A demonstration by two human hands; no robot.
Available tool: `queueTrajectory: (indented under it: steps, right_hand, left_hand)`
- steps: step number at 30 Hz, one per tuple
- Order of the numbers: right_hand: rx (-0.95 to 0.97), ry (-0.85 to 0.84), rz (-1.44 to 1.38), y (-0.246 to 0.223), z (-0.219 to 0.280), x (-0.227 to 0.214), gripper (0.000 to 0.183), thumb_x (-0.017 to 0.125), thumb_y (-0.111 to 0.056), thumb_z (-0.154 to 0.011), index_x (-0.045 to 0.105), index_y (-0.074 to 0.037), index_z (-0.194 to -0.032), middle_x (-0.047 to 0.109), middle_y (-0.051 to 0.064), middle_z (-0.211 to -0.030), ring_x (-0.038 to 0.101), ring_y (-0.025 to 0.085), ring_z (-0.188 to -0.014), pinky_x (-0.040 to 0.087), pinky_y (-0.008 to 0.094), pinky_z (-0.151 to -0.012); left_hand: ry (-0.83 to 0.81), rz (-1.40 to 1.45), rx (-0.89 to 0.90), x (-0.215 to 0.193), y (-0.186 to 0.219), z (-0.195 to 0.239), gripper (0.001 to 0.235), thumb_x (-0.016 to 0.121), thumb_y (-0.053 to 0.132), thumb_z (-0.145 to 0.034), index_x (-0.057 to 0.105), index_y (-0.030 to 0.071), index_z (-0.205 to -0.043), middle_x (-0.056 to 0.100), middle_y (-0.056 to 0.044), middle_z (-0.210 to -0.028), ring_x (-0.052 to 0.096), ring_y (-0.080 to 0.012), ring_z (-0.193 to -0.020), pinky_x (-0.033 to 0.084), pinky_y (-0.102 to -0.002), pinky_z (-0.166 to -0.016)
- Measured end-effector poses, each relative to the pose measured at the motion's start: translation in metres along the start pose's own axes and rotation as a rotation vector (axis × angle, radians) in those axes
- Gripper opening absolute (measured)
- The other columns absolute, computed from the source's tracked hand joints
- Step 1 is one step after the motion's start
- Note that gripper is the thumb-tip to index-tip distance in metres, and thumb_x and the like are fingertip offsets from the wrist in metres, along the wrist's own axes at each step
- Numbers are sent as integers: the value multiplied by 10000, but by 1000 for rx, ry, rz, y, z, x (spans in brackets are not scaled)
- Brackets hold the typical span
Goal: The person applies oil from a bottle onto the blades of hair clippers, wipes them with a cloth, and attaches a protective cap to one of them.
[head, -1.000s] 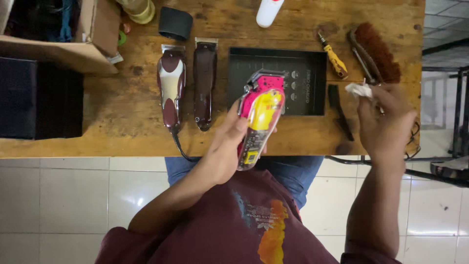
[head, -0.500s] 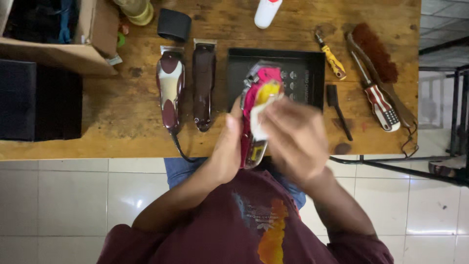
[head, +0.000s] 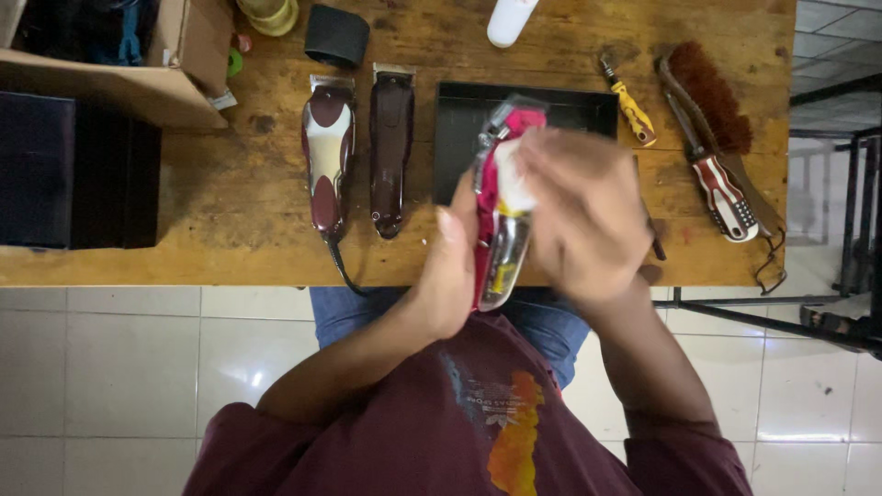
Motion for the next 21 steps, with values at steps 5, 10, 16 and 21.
queueTrajectory:
  steps: [5,10,16,21]
  right_hand:
    - [-178,-94,-121,-46,43,25,268,827,0,-879,755,-6,-1137,670,123,-1232,642,290,-1155,597,348,-954]
    - [-15,-321,-502,-30,59,34,371,659,135,-789,718,19,-1137,686,125,-1203,674,291,-1153,600,378,-950]
    - [88,11,-106,10,-3,-22,255,652,172,-936,678,31,-1147,651,190,-1232,694,307,-1095,603,372,-872]
    - [-56,-28,-45,-3,-14,6,183,712,161,-905,730,70,-1062,669,157,-1144,678,318,-1056,586,418,-904]
  left_hand:
    - [190,248,14,-54,6,-10,861,209,728,-1055,371,28,-1529,605,-170,-1172,658,-234,-895,573,-375,-758]
    - [152,260,10,-59,11,-9,567,410,524,-1140,437,4,-1363,610,-150,-1047,639,-192,-775,548,-344,-671]
    - [59,221,-18,-23,2,-8,415,543,270,-1116,392,55,-1437,620,-153,-1303,644,-185,-1050,536,-327,-917]
    - [99,276,53,-26,5,-10,461,551,255,-1132,445,12,-1509,589,-127,-1413,591,-212,-1299,480,-375,-1165]
Point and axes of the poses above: each hand's wrist, its own z-axis away from the middle knuckle, its own x-axis out of the palm, y = z × x, the point moved 9 cm from there along -z, towards the middle knuckle
